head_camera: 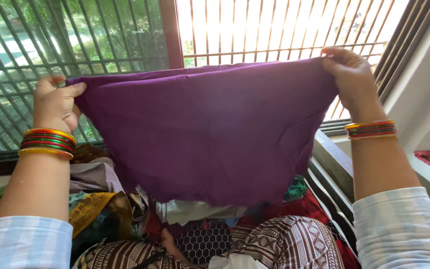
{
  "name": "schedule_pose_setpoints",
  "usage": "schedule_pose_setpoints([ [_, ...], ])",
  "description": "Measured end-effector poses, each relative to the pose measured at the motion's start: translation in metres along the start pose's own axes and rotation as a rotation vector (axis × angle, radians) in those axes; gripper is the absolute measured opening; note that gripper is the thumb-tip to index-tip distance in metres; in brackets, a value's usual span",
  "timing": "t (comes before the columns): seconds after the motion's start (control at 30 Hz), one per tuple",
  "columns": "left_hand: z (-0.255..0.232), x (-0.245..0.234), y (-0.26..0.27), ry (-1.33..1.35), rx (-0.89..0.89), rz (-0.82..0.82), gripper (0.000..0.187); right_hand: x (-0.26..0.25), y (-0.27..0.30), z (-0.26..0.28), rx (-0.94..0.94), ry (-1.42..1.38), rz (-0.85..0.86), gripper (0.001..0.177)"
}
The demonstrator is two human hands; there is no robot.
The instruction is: The person folds a purple garment and places it on a stack of clothes. Then, the person picks up a plaid shirt, lays it flat, and buttons it up.
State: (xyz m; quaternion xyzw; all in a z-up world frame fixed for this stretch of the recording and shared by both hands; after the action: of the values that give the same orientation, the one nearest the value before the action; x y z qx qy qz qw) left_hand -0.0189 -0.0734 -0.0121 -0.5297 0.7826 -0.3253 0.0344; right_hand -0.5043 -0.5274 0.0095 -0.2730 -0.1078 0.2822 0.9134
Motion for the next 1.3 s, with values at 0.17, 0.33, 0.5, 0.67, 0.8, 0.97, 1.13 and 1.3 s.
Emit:
schedule_pose_setpoints([
  [0.17,0.004,0.013,0.017,-0.022,0.058,0.301,0.044,-0.022,0.003,0.005,-0.040,-0.311,0.075,0.040],
  [0.33,0.024,0.019,0.019,-0.423,0.144,0.472,0.039,-0.034,0.013,0.009,-0.159,-0.137,0.072,0.044],
  [0.5,0.034,0.022,0.013,-1.016,0.248,0.370,0.028,-0.039,0.019,0.010,-0.207,0.013,0.048,0.035],
  [0.67,0.038,0.019,0.009,-1.093,0.173,0.331,0.026,-0.035,0.027,0.005,-0.069,-0.147,0.144,0.037],
  [0.8,0.049,0.016,0.015,-1.153,0.095,0.550,0.032,-0.032,0.038,-0.013,0.022,0.399,0.080,0.047],
  [0.97,0.055,0.011,0.024,-1.163,-0.019,0.688,0.026,-0.042,0.041,-0.041,0.012,0.733,-0.013,0.034],
  [1.13,0.033,0.010,0.011,-1.281,0.041,0.441,0.027,-0.058,0.021,-0.031,-0.544,1.132,-0.170,0.020],
  [1.3,-0.017,0.016,0.020,-0.987,0.675,0.257,0.018,-0.083,-0.025,-0.014,-0.256,0.549,-0.083,0.013],
])
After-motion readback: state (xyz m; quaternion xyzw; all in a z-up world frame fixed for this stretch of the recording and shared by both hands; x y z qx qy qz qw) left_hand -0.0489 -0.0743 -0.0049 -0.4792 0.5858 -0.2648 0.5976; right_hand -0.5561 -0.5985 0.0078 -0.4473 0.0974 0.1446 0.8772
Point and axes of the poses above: each hand's wrist, its own y-axis away from the middle knuckle, its own x-axis out of the palm, z = x × y, the point moved 4 cm from there along -y, towards the middle knuckle, and after that the axes turned 4 degrees about x, right-handed, at the moved point
